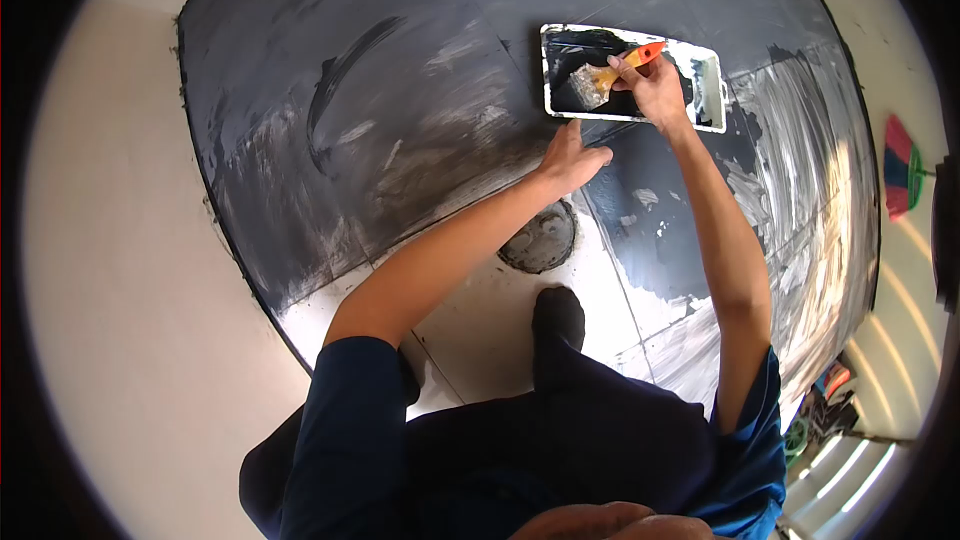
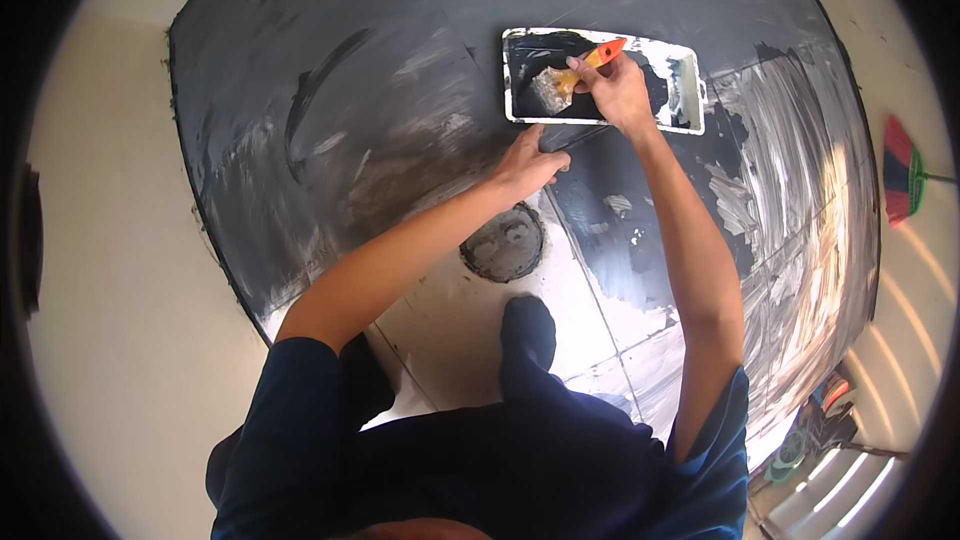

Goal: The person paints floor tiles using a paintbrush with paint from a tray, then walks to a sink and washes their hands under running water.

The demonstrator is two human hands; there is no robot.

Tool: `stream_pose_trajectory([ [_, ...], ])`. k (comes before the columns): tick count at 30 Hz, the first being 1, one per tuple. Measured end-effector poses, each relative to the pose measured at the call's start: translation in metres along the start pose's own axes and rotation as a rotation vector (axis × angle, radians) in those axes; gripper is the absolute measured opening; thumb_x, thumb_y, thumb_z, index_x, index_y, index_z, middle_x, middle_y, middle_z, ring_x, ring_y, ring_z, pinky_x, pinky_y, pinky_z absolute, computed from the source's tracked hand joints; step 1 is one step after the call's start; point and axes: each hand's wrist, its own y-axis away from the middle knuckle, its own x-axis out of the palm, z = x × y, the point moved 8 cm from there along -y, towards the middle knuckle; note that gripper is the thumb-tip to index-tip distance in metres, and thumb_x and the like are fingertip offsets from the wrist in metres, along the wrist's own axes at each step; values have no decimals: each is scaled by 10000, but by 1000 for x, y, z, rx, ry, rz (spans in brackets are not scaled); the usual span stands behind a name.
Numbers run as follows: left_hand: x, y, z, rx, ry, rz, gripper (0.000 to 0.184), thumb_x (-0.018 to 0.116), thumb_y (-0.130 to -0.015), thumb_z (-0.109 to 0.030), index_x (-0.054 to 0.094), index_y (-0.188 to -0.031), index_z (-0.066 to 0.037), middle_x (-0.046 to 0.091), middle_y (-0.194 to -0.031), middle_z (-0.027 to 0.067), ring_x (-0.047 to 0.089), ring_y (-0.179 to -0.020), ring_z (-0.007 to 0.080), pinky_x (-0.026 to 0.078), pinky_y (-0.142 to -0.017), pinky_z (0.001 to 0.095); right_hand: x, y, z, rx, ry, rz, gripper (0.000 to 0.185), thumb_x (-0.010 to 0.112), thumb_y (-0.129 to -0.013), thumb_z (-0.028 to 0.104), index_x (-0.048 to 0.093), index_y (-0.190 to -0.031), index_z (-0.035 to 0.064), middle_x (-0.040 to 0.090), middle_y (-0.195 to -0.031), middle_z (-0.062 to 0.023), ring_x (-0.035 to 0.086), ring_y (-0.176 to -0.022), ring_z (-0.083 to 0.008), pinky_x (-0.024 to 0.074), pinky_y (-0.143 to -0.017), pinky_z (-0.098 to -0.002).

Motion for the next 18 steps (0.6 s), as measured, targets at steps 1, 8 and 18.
stream_pose_trajectory([
  [1, -3, 3, -3, -5, 18, 24, 801, 686, -811, -218, 339, -1447, 123, 664, -1037, 145, 656, -929, 181, 571, -769, 334, 7, -5, -2, -2, -48, 15, 354, 764, -913, 270, 639, -1034, -39, 730, -922, -128, 728, -778, -183, 557, -745, -294],
  [8, -16, 19, -4, -118, 318, 85, 845, 671, -838, -174, 257, -1513, 122, 631, -1221, 185, 655, -1013, 169, 559, -796, 310, 22, -22, -8, 135, -254, -80, 367, 768, -902, 196, 602, -1063, -89, 671, -981, -122, 702, -852, -188, 631, -742, -278],
  [18, -130, 113, 9, 92, -97, 220, 662, 675, -939, -242, 397, -1517, -76, 582, -1384, 178, 658, -1047, 196, 528, -890, 342, -13, 2, -27, 194, -882, -79, 246, 641, -996, 171, 614, -1105, -48, 685, -1035, -146, 688, -918, -214, 593, -866, -287],
])
